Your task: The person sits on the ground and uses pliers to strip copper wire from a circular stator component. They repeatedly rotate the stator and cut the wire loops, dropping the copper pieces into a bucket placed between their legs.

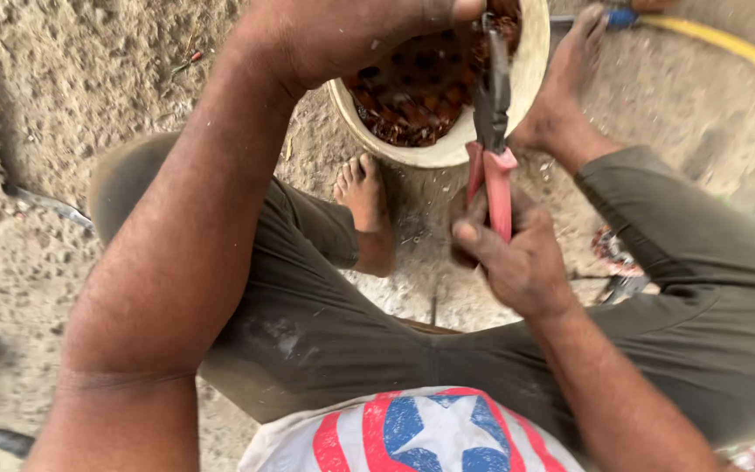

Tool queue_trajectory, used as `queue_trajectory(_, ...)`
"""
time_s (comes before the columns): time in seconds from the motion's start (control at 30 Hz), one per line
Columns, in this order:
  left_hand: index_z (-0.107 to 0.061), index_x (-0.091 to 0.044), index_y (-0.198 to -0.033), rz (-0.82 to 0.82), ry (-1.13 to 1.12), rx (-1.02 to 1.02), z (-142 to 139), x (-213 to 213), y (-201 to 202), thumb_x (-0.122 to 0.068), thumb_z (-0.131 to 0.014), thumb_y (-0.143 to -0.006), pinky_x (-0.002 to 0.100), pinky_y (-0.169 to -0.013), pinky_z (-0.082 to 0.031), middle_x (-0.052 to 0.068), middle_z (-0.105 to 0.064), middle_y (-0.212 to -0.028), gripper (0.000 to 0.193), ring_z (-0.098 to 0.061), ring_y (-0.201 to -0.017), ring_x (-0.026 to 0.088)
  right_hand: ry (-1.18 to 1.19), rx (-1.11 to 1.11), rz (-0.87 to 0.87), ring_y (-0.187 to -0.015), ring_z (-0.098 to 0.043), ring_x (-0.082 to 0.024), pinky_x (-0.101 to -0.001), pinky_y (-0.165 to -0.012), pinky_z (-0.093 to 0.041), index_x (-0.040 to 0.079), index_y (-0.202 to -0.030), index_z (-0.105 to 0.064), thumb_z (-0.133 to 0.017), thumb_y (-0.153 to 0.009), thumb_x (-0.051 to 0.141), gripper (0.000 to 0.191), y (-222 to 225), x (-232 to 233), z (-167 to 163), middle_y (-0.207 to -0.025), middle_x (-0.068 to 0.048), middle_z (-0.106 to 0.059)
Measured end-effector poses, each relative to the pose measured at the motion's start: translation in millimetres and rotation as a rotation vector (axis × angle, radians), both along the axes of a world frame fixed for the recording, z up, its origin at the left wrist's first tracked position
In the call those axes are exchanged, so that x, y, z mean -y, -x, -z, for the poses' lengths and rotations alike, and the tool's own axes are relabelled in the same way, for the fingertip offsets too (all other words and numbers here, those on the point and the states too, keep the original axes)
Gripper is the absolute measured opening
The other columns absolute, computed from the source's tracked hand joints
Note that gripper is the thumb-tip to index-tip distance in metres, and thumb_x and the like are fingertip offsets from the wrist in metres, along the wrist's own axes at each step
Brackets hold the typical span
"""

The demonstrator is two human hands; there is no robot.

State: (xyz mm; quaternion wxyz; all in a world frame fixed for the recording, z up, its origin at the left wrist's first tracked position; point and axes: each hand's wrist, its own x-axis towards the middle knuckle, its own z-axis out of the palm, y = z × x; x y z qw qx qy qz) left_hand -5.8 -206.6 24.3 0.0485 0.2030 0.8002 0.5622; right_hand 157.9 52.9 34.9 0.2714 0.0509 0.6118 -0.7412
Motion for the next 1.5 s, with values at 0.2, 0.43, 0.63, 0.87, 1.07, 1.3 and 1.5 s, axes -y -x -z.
queue_trajectory(0.2,-0.069,0.005,-0.121,0.096,-0.890,0.473,-4,-47,-21,-0.043,-0.077,-0.099,0.033,-0.065,-0.063,0.009,-0.072,-0.094,0.053,-0.070,-0.075,0.018,0.665,0.147,-0.081,-0.071,-0.046,-0.013,-0.0316,-0.062,-0.042,0.014,-0.097,-0.058,-0.080,-0.102,0.024,0.025,13,11,-32,-0.089,-0.005,-0.051)
queue_trajectory(0.43,-0.065,0.004,-0.117,-0.255,-0.821,0.669,15,-70,-9,-0.032,-0.076,-0.094,0.033,-0.070,-0.071,0.011,-0.077,-0.092,0.044,-0.078,-0.077,0.018,0.624,0.077,0.008,-0.080,-0.047,-0.014,-0.0315,-0.065,-0.044,0.014,-0.121,-0.056,-0.073,-0.105,0.028,0.026,29,-5,-36,-0.100,-0.005,-0.050)
queue_trajectory(0.63,-0.074,0.001,-0.108,-0.481,-0.646,0.456,14,-61,-3,-0.026,-0.078,-0.093,0.031,-0.070,-0.070,0.011,-0.079,-0.088,0.031,-0.078,-0.074,0.016,0.312,0.062,0.183,-0.072,-0.060,-0.018,-0.0358,-0.061,-0.053,0.008,-0.108,-0.054,-0.066,-0.107,0.017,0.015,31,-20,-21,-0.088,-0.009,-0.061)
queue_trajectory(0.87,-0.075,0.001,-0.098,-0.634,-0.334,0.399,7,-55,-4,-0.023,-0.078,-0.091,0.031,-0.064,-0.070,0.010,-0.077,-0.081,0.025,-0.078,-0.069,0.014,-0.332,0.014,0.059,-0.082,-0.072,-0.022,-0.0385,-0.071,-0.060,0.004,-0.114,-0.063,-0.064,-0.096,0.017,0.021,33,-13,9,-0.099,-0.014,-0.074)
queue_trajectory(1.07,-0.076,0.000,-0.099,-0.609,-0.140,0.271,12,-49,-4,-0.022,-0.080,-0.090,0.031,-0.069,-0.068,0.010,-0.080,-0.085,0.024,-0.078,-0.073,0.014,-1.213,-0.390,-0.366,-0.107,-0.058,-0.033,-0.0498,-0.094,-0.051,0.006,-0.135,-0.064,-0.076,-0.085,0.022,0.054,41,-23,23,-0.116,-0.021,-0.061)
queue_trajectory(1.3,-0.077,-0.002,-0.104,-0.556,-0.009,0.137,17,-51,-9,-0.024,-0.079,-0.094,0.032,-0.070,-0.067,0.010,-0.080,-0.086,0.025,-0.080,-0.076,0.015,-1.355,-0.612,-0.208,-0.115,-0.052,-0.036,-0.0547,-0.097,-0.043,0.015,-0.145,-0.063,-0.079,-0.089,0.025,0.060,48,-29,9,-0.121,-0.024,-0.054)
queue_trajectory(1.5,-0.076,-0.003,-0.104,-0.525,0.038,0.098,28,-61,-16,-0.024,-0.078,-0.095,0.032,-0.069,-0.067,0.009,-0.078,-0.086,0.023,-0.080,-0.075,0.015,-1.449,-0.721,-0.165,-0.117,-0.047,-0.038,-0.0575,-0.096,-0.040,0.018,-0.143,-0.067,-0.083,-0.093,0.031,0.054,51,-19,27,-0.120,-0.025,-0.051)
